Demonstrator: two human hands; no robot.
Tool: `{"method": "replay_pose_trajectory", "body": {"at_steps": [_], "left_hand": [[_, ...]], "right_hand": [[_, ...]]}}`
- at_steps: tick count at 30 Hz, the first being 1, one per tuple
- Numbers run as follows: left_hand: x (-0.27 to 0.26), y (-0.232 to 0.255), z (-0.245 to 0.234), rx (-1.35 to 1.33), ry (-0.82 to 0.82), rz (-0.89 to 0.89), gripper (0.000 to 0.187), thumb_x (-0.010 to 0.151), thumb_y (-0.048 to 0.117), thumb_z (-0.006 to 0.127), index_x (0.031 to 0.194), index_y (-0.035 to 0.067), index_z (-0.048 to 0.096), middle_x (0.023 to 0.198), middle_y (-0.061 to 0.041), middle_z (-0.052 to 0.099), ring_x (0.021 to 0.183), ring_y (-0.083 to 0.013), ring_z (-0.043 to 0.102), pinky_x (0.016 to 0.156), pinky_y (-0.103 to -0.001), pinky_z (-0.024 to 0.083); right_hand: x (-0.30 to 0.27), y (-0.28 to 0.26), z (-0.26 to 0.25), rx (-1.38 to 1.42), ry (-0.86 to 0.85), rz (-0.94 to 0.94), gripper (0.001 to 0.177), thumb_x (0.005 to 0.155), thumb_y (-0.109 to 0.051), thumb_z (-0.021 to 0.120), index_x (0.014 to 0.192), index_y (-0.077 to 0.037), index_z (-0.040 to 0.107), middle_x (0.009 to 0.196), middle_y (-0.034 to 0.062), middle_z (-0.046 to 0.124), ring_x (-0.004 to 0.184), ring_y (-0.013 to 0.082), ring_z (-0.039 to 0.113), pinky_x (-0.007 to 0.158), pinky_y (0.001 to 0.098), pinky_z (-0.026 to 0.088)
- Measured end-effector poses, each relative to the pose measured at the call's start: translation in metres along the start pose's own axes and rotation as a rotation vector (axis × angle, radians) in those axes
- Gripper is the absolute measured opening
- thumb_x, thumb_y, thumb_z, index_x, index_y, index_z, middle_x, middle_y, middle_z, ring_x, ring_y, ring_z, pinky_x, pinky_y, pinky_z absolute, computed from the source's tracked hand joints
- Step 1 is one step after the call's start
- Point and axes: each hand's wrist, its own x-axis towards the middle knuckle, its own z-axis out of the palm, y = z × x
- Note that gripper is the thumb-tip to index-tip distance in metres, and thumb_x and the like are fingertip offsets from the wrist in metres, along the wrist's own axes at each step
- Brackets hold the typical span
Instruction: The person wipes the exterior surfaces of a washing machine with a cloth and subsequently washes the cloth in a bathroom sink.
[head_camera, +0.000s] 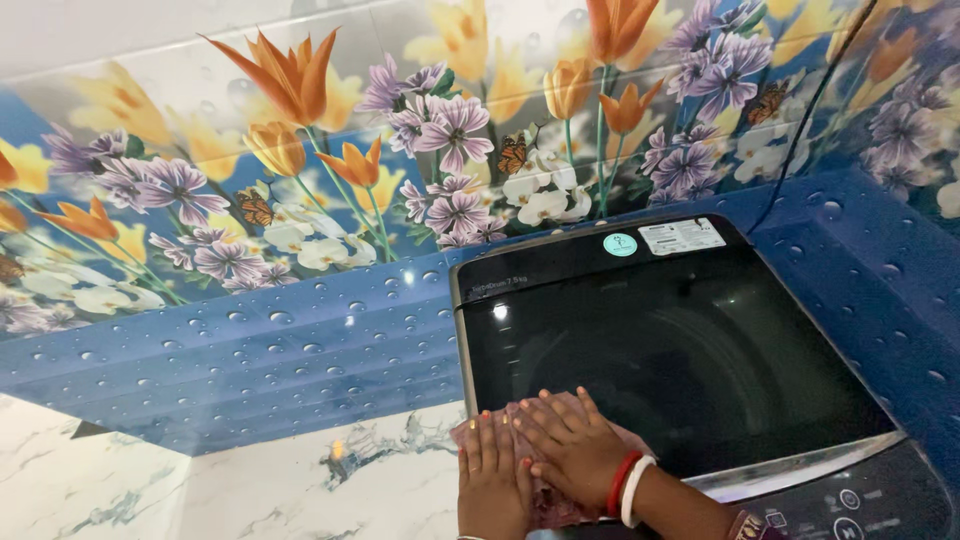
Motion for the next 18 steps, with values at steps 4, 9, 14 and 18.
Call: {"method": "replay_pose_trajectory", "body": {"at_steps": [4,9,14,18], "left_hand": [[-0.005,0.001,0.008,0.048,0.137,0.056,0.074,0.094,0.049,0.049,0.154,0.008,0.035,0.161,-0.021,0.028,0.149,-0.0416,0.021,0.114,-0.060,0.022],[-0.012,0.030,0.016,0.152,0.111,0.105,0.081,0.090,0.053,0.048,0.156,0.011,0.030,0.161,-0.020,0.026,0.149,-0.0378,0.020,0.115,-0.062,0.011],[0.008,0.099,0.002,0.189,0.115,0.197,0.084,0.092,0.056,0.044,0.158,0.008,0.025,0.162,-0.024,0.019,0.149,-0.0413,0.012,0.119,-0.063,0.002],[0.037,0.175,-0.016,-0.022,-0.542,-0.040,0.080,0.097,0.052,0.038,0.163,0.013,0.012,0.170,-0.018,0.003,0.157,-0.0375,-0.003,0.122,-0.060,-0.006]], "right_hand": [[-0.012,0.004,0.010,-0.013,0.029,-0.016,0.070,0.101,-0.047,0.045,0.159,-0.013,0.027,0.167,0.0119,0.020,0.155,0.0333,0.011,0.118,0.0669,0.003],[-0.045,0.026,0.010,0.050,-0.115,0.009,0.069,0.103,-0.048,0.038,0.162,-0.016,0.017,0.171,0.0047,0.009,0.157,0.0285,0.003,0.121,0.0640,-0.002],[-0.090,0.081,0.023,0.027,-0.130,0.008,0.069,0.104,-0.049,0.034,0.162,-0.017,0.015,0.172,0.0046,0.007,0.158,0.0280,0.001,0.121,0.0638,-0.001],[-0.125,0.147,0.057,-0.329,0.663,-0.223,0.069,0.103,-0.051,0.035,0.157,-0.010,0.026,0.162,0.0115,0.022,0.150,0.0318,0.014,0.115,0.0647,0.009]]}}
